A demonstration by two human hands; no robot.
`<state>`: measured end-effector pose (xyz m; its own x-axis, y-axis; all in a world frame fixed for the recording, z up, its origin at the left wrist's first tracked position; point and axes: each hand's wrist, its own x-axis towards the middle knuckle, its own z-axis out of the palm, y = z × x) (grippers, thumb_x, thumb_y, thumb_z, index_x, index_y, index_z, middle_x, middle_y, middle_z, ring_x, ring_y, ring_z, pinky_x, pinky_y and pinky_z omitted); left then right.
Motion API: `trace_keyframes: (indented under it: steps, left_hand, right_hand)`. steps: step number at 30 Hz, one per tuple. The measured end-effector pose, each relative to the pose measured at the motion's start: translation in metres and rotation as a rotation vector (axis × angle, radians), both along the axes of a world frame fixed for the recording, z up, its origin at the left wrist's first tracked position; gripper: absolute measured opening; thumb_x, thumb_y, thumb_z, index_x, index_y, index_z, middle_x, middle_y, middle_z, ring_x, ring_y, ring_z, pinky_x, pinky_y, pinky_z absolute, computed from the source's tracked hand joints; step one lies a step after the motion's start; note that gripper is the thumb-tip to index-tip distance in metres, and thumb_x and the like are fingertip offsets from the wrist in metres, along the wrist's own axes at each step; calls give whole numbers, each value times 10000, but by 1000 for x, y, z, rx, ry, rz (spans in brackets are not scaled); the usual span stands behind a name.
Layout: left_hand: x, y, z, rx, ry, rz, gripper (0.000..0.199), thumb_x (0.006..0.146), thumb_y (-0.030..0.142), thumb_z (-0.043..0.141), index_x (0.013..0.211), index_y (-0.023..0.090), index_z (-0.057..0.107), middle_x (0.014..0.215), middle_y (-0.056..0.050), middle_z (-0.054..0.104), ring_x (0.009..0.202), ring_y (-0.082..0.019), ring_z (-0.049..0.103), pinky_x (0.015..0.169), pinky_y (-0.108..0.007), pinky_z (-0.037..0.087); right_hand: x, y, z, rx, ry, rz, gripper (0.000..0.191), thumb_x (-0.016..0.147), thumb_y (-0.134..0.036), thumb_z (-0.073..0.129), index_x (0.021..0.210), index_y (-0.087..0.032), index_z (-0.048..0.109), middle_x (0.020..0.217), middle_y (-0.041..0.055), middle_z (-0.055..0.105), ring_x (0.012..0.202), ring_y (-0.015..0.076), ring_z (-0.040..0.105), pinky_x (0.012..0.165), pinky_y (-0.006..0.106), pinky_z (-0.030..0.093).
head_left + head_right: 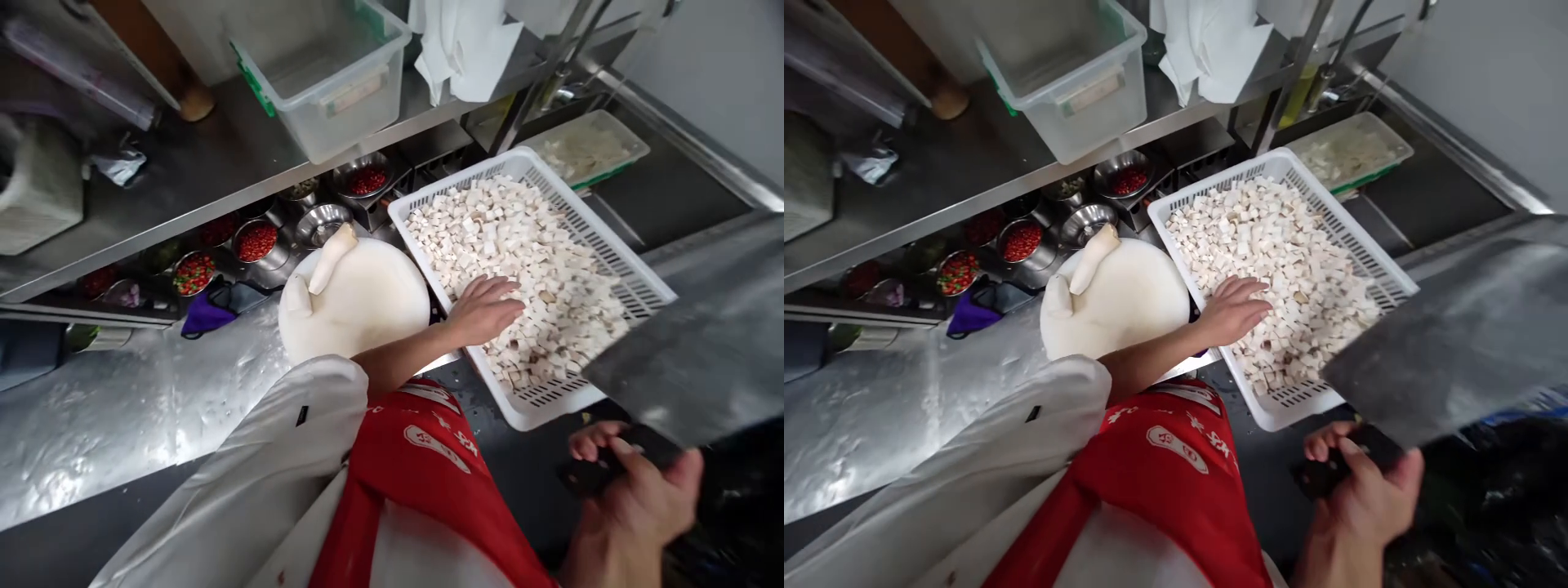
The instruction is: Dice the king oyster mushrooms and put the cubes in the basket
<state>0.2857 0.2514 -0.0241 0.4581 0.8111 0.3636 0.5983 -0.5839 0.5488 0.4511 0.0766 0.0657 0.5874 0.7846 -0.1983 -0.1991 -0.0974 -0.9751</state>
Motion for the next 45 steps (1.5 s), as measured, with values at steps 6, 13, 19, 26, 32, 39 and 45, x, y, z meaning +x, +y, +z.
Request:
trace_keyframes:
  steps: [6,13,19,26,32,39,45]
  left_hand:
    - [-182,51,17,-214,-9,894,274,1005,299,514,1236,187,609,1404,-88,556,1365,-251,448,1225,-493,328]
    - [-292,60,-18,-628,45,1153,619,841,387,765,1263,25,493,1263,-232,611,1293,-316,526,1140,-469,361]
    - [-307,30,-16,-426,151,1131,667,889,491,665,1399,111,464,1466,-204,494,1376,-343,454,1174,-485,319]
    - [-376,-68,-8,-843,60,1288,527,825,567,693,1128,137,652,1142,-177,703,1112,-316,654,908,-375,508]
    - [-353,-153,-27,-515,-84,1014,418,859,460,682,1177,191,660,1139,-94,701,1025,-231,680,902,-343,564]
    - [-306,-221,-53,-251,55,276,434,948,282,575,1381,320,567,1481,-48,539,1483,-248,374,1252,-480,296]
    - [-307,-209,-77,-30,96,350,297,937,460,628,1138,257,705,1240,-87,681,1264,-249,565,1067,-443,447]
  right_hand:
    - [22,15,-1,-41,13,89,364,575,-92,700,840,-307,574,673,-30,579,495,167,483,426,325,343]
    - [9,15,-32,-185,32,420,299,674,-243,796,879,-235,579,750,-24,616,477,136,537,459,305,433]
    - [-31,32,-44,-253,-68,806,225,794,-355,752,911,-233,603,632,-32,587,508,147,542,497,276,430]
    - [-84,36,-52,-303,-191,1171,369,850,-433,669,1160,-237,626,601,-45,591,514,153,531,508,273,453]
    - [-134,30,-66,-437,-316,1432,695,830,-484,639,1447,-188,517,644,-33,612,455,146,504,418,264,397]
    - [-157,31,-78,-313,-627,1557,586,905,-438,517,1447,-214,527,816,13,676,490,148,520,468,281,439]
    - [-164,37,-71,-287,-882,1653,485,960,-349,439,1412,-186,513,1033,108,747,923,285,706,780,372,529]
